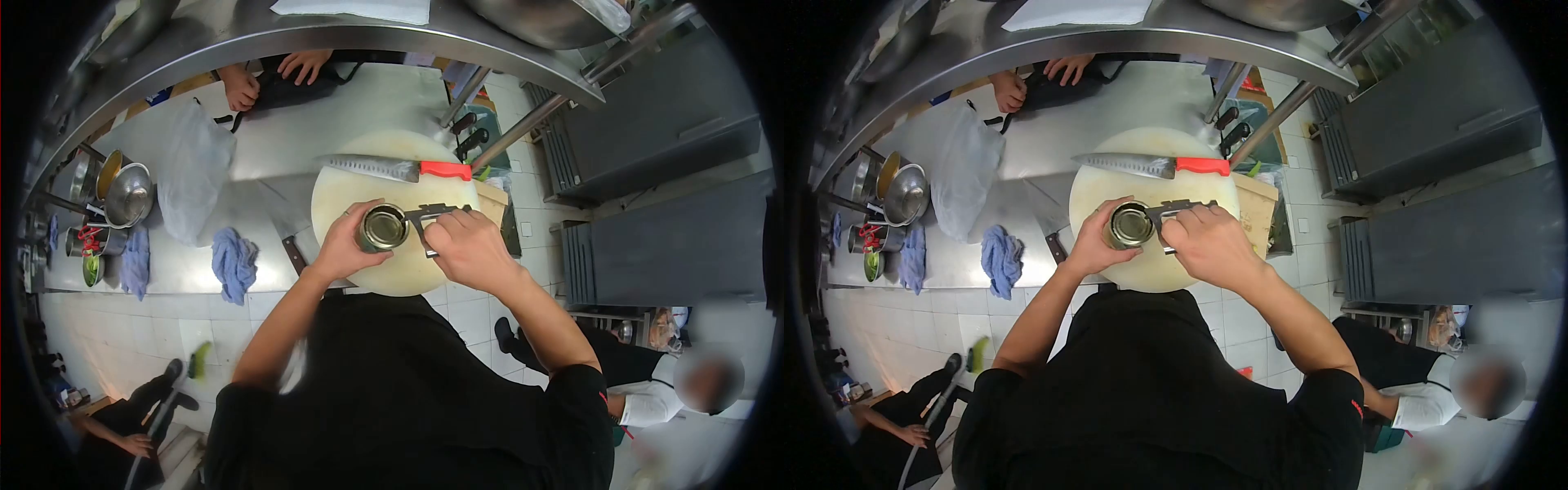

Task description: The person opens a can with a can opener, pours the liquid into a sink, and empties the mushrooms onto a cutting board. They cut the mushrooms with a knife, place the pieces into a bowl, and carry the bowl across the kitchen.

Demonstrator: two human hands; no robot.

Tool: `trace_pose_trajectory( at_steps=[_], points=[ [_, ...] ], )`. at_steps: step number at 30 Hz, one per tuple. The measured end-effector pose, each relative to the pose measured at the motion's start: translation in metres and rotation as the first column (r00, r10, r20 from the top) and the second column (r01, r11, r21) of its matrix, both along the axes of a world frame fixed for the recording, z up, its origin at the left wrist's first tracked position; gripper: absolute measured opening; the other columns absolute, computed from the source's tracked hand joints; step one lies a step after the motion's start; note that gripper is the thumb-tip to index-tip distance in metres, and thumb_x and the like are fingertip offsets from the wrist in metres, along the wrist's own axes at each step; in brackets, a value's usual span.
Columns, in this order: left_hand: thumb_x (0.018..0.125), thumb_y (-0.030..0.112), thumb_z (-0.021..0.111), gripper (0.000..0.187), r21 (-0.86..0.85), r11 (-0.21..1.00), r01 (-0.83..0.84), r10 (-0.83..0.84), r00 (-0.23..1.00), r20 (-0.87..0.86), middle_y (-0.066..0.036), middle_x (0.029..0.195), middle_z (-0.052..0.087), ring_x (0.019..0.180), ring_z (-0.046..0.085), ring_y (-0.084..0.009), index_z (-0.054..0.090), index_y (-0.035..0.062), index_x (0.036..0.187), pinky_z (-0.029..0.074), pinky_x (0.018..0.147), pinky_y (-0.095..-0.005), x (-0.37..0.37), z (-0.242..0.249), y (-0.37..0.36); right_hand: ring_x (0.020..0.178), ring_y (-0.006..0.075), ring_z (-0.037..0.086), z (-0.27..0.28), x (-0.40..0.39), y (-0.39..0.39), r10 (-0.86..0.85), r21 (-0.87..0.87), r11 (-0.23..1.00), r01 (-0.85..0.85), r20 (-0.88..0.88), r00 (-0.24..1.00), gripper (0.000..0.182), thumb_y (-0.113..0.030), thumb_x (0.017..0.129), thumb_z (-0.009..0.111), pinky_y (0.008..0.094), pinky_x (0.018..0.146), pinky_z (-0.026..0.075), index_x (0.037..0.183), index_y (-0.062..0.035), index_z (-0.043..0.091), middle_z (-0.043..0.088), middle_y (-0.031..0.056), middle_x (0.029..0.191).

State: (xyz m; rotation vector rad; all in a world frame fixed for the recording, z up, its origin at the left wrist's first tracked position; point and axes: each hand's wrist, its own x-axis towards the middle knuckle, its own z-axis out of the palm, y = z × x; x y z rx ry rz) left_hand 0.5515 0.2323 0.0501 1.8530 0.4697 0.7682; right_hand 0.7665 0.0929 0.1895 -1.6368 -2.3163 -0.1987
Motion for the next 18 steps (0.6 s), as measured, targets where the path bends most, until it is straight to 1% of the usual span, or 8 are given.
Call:
trace_pose_trajectory(
  at_steps=[1,4,8,10,11,14,16,18],
  points=[
    [0.067,0.014,0.094,0.091,-0.139,0.989,0.058,-0.06,0.998,-0.01,-0.014,0.139,0.062,0.134,0.059,-0.0306,0.056,0.0076,0.149,0.05,0.111,-0.0408,-0.002,0.001,0.003,0.078,0.0283,0.066,-0.001,-0.001,0.004,0.017,0.004,1.0,-0.017,0.029,0.999,0.023,-0.012,0.078,0.073,0.0416,0.069,0.052,0.093,-0.0107,0.057,0.062,0.0059,0.082],
    [0.068,0.013,0.094,0.099,-0.317,0.938,0.138,-0.156,0.987,-0.031,-0.014,0.143,0.06,0.138,0.057,-0.0283,0.047,0.0057,0.155,0.048,0.115,-0.0393,-0.003,0.005,0.0,0.082,0.0272,0.065,-0.008,-0.001,0.012,0.06,-0.003,0.998,-0.06,0.068,0.996,0.018,-0.011,0.082,0.069,0.0407,0.072,0.051,0.094,-0.0104,0.056,0.062,0.0061,0.085],
    [0.068,0.011,0.093,0.101,-0.219,0.969,0.116,-0.091,0.989,0.118,-0.014,0.137,0.063,0.133,0.06,-0.0267,0.043,0.0038,0.155,0.048,0.113,-0.038,0.006,-0.01,-0.011,0.086,0.0257,0.065,-0.013,-0.003,0.019,0.117,-0.011,0.993,-0.117,0.135,0.984,0.015,-0.013,0.084,0.067,0.0392,0.076,0.049,0.095,-0.0113,0.057,0.063,0.0057,0.089],
    [0.069,0.009,0.091,0.097,-0.191,0.974,-0.124,0.119,0.992,-0.039,-0.014,0.139,0.061,0.131,0.06,-0.0258,0.043,0.0027,0.153,0.049,0.112,-0.0388,0.008,-0.018,-0.018,0.085,0.0246,0.063,-0.012,-0.005,0.025,0.138,0.002,0.99,-0.14,0.167,0.976,0.014,-0.013,0.084,0.067,0.0388,0.074,0.048,0.095,-0.0126,0.058,0.06,0.0047,0.088],
    [0.069,0.009,0.091,0.097,-0.191,0.973,-0.131,0.126,0.991,-0.039,-0.014,0.139,0.061,0.131,0.06,-0.0258,0.043,0.0027,0.153,0.049,0.112,-0.0388,0.007,-0.022,-0.015,0.085,0.0234,0.061,-0.011,-0.004,0.03,0.153,0.014,0.987,-0.159,0.2,0.968,0.014,-0.013,0.084,0.067,0.0383,0.073,0.046,0.095,-0.0139,0.059,0.058,0.0038,0.087],
    [0.068,0.012,0.094,0.096,-0.198,0.98,-0.03,0.024,0.999,-0.034,-0.014,0.143,0.058,0.131,0.058,-0.0253,0.045,0.0022,0.15,0.049,0.112,-0.0397,-0.001,-0.02,-0.004,0.085,0.022,0.061,-0.011,-0.001,0.04,0.185,0.03,0.979,-0.199,0.259,0.948,0.013,-0.014,0.084,0.066,0.0372,0.073,0.045,0.096,-0.0146,0.06,0.057,0.0026,0.088],
    [0.066,0.021,0.1,0.102,-0.317,0.935,0.16,-0.168,0.986,0.005,-0.014,0.143,0.059,0.133,0.058,-0.0273,0.046,0.0013,0.15,0.048,0.112,-0.0406,-0.006,-0.011,0.002,0.088,0.022,0.062,-0.01,0.002,0.044,0.213,0.006,0.975,-0.222,0.265,0.941,0.012,-0.015,0.085,0.067,0.037,0.075,0.045,0.096,-0.0146,0.06,0.059,0.0029,0.09],
    [0.065,0.023,0.101,0.103,-0.227,0.968,0.111,-0.097,0.993,0.069,-0.015,0.141,0.06,0.133,0.059,-0.0283,0.047,0.001,0.15,0.049,0.112,-0.0411,-0.001,-0.012,-0.001,0.09,0.0219,0.063,-0.01,0.004,0.049,0.243,-0.016,0.969,-0.248,0.273,0.931,0.012,-0.016,0.086,0.067,0.0368,0.078,0.046,0.095,-0.0145,0.06,0.062,0.0033,0.093]
  ],
)
